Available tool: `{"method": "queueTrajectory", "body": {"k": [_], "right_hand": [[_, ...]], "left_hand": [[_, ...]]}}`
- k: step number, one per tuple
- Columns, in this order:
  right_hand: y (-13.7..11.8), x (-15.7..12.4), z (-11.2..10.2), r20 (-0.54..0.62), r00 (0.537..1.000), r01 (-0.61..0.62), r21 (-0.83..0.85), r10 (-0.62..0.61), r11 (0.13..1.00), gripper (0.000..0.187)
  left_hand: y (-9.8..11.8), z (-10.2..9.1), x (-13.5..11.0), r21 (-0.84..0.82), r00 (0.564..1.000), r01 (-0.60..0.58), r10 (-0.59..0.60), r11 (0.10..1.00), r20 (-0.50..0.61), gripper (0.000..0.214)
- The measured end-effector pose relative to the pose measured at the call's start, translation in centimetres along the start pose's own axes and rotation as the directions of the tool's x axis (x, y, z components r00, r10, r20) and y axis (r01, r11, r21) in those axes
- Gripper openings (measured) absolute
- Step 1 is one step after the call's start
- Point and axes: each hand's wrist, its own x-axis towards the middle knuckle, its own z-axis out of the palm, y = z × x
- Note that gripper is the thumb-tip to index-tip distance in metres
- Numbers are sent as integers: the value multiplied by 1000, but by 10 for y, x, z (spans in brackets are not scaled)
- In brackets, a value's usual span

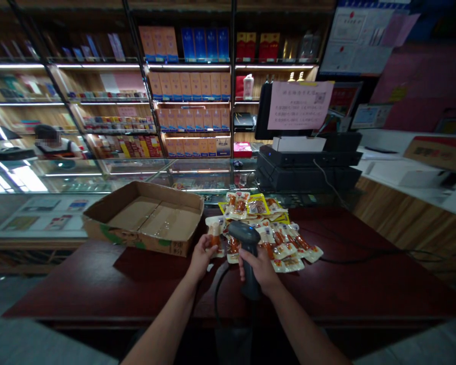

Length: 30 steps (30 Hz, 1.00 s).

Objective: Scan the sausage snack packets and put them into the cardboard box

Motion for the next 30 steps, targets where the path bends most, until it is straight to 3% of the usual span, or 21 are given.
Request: {"method": "queueTrajectory", "body": {"k": [13, 17, 20, 24, 27, 30], "right_hand": [[-6, 5, 6, -60, 998, -26, -3, 26, 1000, 42], [-15, 15, 15, -57, 998, -25, 7, 25, 1000, 40], [-21, 27, 27, -21, 1000, -8, 45, 9, 999, 38], [-22, 42, 45, 15, 1000, -13, 33, 13, 999, 37], [-19, 47, 54, 22, 999, -33, 11, 33, 999, 38], [-14, 48, 57, 32, 998, -45, 10, 45, 999, 39]], "left_hand": [[8, 9, -6, -19, 997, 55, -56, 998, -46, 40], [37, 5, -3, 143, 993, -70, 83, 987, -86, 38], [73, -17, 14, 336, 963, -153, 216, 930, -161, 38], [115, -59, 44, 657, 926, -36, 272, 753, -262, 32], [131, -83, 59, 848, 930, 177, 196, 500, -310, 25], [133, -95, 61, 910, 931, 335, 61, 243, -359, 26]]}}
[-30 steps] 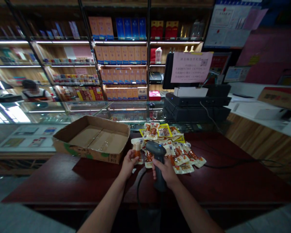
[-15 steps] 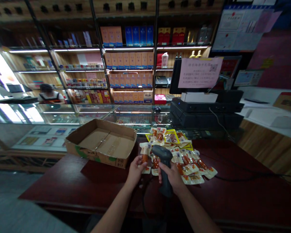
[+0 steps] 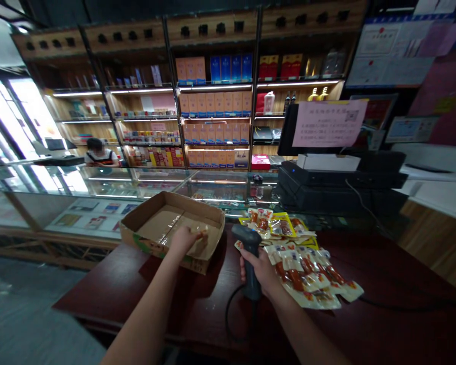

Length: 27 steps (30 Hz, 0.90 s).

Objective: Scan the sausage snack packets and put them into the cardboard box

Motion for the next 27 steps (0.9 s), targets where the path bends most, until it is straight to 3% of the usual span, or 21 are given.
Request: {"method": "queueTrajectory", "body": {"k": [3, 9, 12, 15, 18, 21, 23, 27], "right_hand": [[5, -1, -3, 8, 1000, 11, 17, -11, 1000, 40], [11, -6, -13, -28, 1000, 16, 32, -15, 999, 39], [12, -8, -17, -46, 999, 13, 38, -12, 999, 41], [13, -11, -22, -62, 998, 10, 67, -6, 998, 43], [16, -16, -33, -111, 994, 33, 112, -20, 993, 43], [23, -24, -50, -184, 977, 132, 156, -103, 979, 41], [30, -28, -62, -220, 961, 211, 179, -170, 961, 41], [46, -31, -79, -281, 934, 282, 201, -220, 938, 33]], "left_hand": [[-8, 3, -4, 133, 1000, 18, -19, 991, 6, 32], [-14, 5, -18, 177, 996, -43, 56, 983, -69, 35], [-2, 2, -24, 123, 983, -140, 153, 982, -103, 29], [24, 10, -37, -15, 952, -263, 257, 965, -167, 24], [59, 35, -50, -287, 914, -402, 363, 869, -181, 20], [91, 73, -52, -500, 903, -420, 403, 757, -149, 21], [108, 98, -43, -502, 923, -376, 366, 779, -123, 25], [134, 131, -9, -342, 958, -281, 242, 897, -151, 41]]}}
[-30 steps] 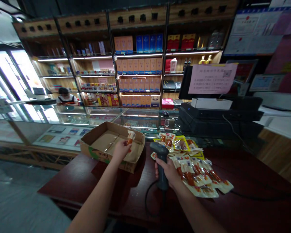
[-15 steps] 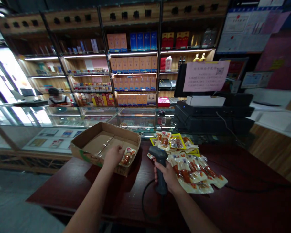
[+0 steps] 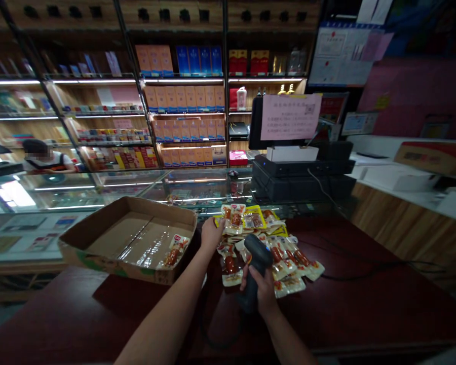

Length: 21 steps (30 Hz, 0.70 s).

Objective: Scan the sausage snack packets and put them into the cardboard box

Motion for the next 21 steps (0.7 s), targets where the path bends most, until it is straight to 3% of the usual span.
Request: {"method": "queueTrajectory", "body": {"k": [5, 9, 15, 18, 21], "right_hand": [[8, 5, -6, -9, 1000, 22, -26, -22, 999, 31], [10, 7, -7, -3, 1000, 4, -40, -5, 999, 33], [9, 5, -7, 28, 1000, -2, -69, 4, 998, 34], [6, 4, -4, 37, 999, 29, -42, -28, 999, 37], [4, 3, -3, 40, 999, 7, -47, -5, 999, 36]], "left_hand": [[0, 26, 27, 99, 991, 75, -84, 992, 101, 40], [-8, 33, 26, -12, 981, 178, -177, 984, 75, 32], [-22, 32, 13, -198, 981, 190, -178, 962, 77, 17], [-19, 27, 11, -264, 978, 206, -210, 942, 15, 15], [-15, 15, 9, -374, 973, 126, -188, 919, -134, 16]]}}
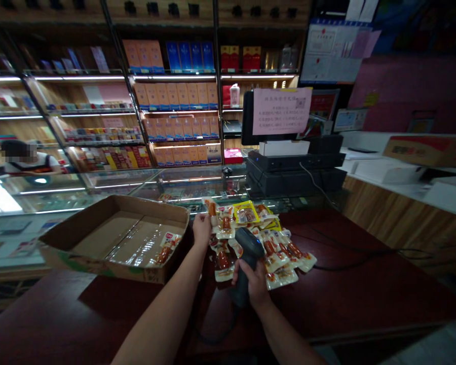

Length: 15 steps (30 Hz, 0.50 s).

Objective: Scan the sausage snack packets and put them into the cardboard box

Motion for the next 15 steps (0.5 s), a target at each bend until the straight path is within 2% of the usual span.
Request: {"method": "queueTrajectory", "body": {"k": [2, 3, 5, 8, 12, 15], "right_hand": [[-1, -1, 0, 16, 999, -36, -4, 36, 999, 36], [-1, -2, 0, 23, 998, -50, -4, 50, 999, 36], [-2, -3, -1, 38, 997, -65, 0, 65, 998, 36], [-2, -5, 0, 58, 997, -59, 53, 56, 997, 37], [-1, -6, 0, 139, 988, -89, 102, 75, 991, 41], [0, -7, -1, 251, 957, -165, 61, 145, 984, 39]], "left_hand": [[2, -12, -6, -121, 999, -37, 32, 992, -43, 19], [2, -18, -12, -198, 999, -29, 24, 980, -28, 20], [-1, -32, -29, -367, 997, 43, -16, 929, 76, 25], [-7, -48, -57, -557, 962, 216, -77, 802, 262, 34], [-13, -59, -80, -646, 883, 405, -93, 647, 460, 53], [-17, -62, -84, -659, 839, 443, -23, 608, 543, 69]]}}
